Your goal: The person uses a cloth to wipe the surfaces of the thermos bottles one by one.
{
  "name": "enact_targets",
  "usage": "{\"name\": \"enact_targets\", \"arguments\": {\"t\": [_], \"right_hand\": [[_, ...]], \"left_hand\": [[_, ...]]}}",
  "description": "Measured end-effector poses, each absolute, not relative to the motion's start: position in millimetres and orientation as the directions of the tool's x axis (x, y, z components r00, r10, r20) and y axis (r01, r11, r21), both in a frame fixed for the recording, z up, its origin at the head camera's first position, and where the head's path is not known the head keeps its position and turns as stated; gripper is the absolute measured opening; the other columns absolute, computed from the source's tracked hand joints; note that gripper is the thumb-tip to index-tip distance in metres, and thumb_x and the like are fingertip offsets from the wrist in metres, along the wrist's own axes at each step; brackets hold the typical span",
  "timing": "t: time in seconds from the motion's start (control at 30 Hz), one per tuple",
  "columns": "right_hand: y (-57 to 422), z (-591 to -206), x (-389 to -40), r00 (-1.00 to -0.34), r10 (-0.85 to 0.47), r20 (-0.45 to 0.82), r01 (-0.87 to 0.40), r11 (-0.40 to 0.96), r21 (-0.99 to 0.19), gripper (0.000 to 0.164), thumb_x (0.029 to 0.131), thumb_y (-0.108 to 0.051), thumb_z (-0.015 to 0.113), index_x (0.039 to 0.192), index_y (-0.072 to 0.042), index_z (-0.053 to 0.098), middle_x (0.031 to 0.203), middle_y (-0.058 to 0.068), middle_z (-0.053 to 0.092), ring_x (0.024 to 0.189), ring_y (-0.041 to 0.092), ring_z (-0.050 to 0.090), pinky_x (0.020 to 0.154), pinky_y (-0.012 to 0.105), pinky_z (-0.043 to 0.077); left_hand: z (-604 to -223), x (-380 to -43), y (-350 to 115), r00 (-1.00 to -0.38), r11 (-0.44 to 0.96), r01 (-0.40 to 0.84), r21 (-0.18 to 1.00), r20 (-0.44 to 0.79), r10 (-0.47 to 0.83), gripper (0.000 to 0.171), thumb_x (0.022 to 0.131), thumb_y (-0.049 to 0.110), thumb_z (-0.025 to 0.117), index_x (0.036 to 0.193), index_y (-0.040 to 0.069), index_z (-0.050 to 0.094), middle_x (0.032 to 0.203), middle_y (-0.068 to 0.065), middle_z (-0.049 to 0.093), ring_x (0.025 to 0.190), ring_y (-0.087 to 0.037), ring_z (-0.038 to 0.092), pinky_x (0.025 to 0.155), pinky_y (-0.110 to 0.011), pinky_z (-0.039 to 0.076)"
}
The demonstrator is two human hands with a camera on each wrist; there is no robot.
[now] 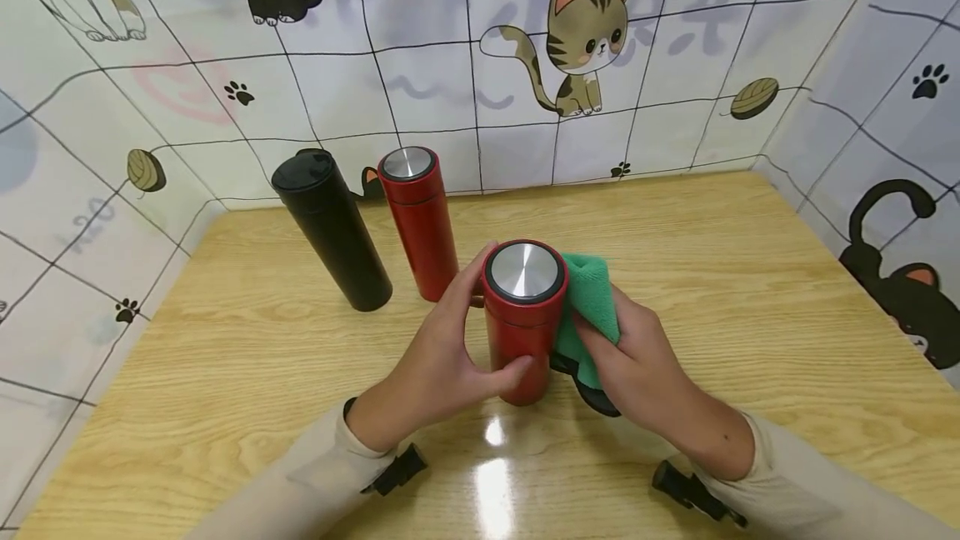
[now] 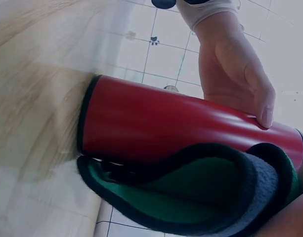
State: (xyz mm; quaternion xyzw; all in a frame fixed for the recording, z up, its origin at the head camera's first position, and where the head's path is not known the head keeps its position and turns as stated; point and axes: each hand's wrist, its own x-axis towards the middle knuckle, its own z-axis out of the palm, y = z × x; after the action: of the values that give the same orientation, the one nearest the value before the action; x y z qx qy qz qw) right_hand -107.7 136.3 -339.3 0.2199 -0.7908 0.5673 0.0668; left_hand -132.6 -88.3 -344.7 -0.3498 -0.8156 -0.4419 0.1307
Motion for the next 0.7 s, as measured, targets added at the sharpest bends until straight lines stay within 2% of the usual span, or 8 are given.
{"name": "enact_targets", "arguments": {"t": [0.07, 0.27, 0.5, 0.7], "right_hand": [[136.4, -340.2, -108.2, -0.898, -0.279, 0.339, -0.416, 0.294, -0.861, 0.041, 0.104, -0.006, 0.047, 0.144, -0.013, 0.05, 0.137, 0.007, 0.062, 0.115, 0.009, 0.066, 0.094, 0.023, 0.055], [134.9, -339.4, -107.0, -0.902, -0.254, 0.35, -0.416, 0.287, -0.863, 0.042, 0.103, -0.004, 0.048, 0.144, -0.013, 0.05, 0.138, 0.008, 0.061, 0.117, 0.008, 0.065, 0.094, 0.024, 0.055], [134.9, -339.1, -105.5, -0.9, -0.245, 0.361, -0.424, 0.292, -0.857, 0.044, 0.103, -0.004, 0.047, 0.146, -0.013, 0.049, 0.139, 0.008, 0.06, 0.118, 0.006, 0.064, 0.094, 0.022, 0.054], [133.0, -340.0, -105.6, -0.898, -0.294, 0.328, -0.415, 0.316, -0.853, 0.042, 0.103, -0.006, 0.048, 0.145, -0.013, 0.048, 0.139, 0.006, 0.06, 0.12, 0.008, 0.062, 0.097, 0.022, 0.052]], "left_hand": [[-345.6, -133.3, -89.4, -0.713, 0.359, 0.695, 0.623, 0.532, 0.456, 0.111, 0.074, 0.019, 0.086, 0.159, 0.012, 0.015, 0.144, -0.005, 0.052, 0.128, -0.018, 0.053, 0.101, -0.033, 0.052], [-346.4, -134.9, -91.6, -0.709, 0.353, 0.697, 0.624, 0.528, 0.467, 0.111, 0.074, 0.016, 0.082, 0.16, 0.012, 0.012, 0.142, -0.005, 0.052, 0.128, -0.017, 0.052, 0.104, -0.034, 0.05], [-344.2, -135.4, -92.9, -0.706, 0.311, 0.684, 0.66, 0.494, 0.507, 0.108, 0.078, 0.013, 0.076, 0.161, 0.017, 0.007, 0.152, -0.003, 0.043, 0.139, -0.017, 0.043, 0.112, -0.039, 0.044], [-343.9, -134.3, -93.2, -0.709, 0.278, 0.669, 0.689, 0.48, 0.517, 0.104, 0.079, 0.012, 0.072, 0.161, 0.012, 0.007, 0.154, -0.001, 0.04, 0.145, -0.016, 0.036, 0.119, -0.042, 0.035]]}}
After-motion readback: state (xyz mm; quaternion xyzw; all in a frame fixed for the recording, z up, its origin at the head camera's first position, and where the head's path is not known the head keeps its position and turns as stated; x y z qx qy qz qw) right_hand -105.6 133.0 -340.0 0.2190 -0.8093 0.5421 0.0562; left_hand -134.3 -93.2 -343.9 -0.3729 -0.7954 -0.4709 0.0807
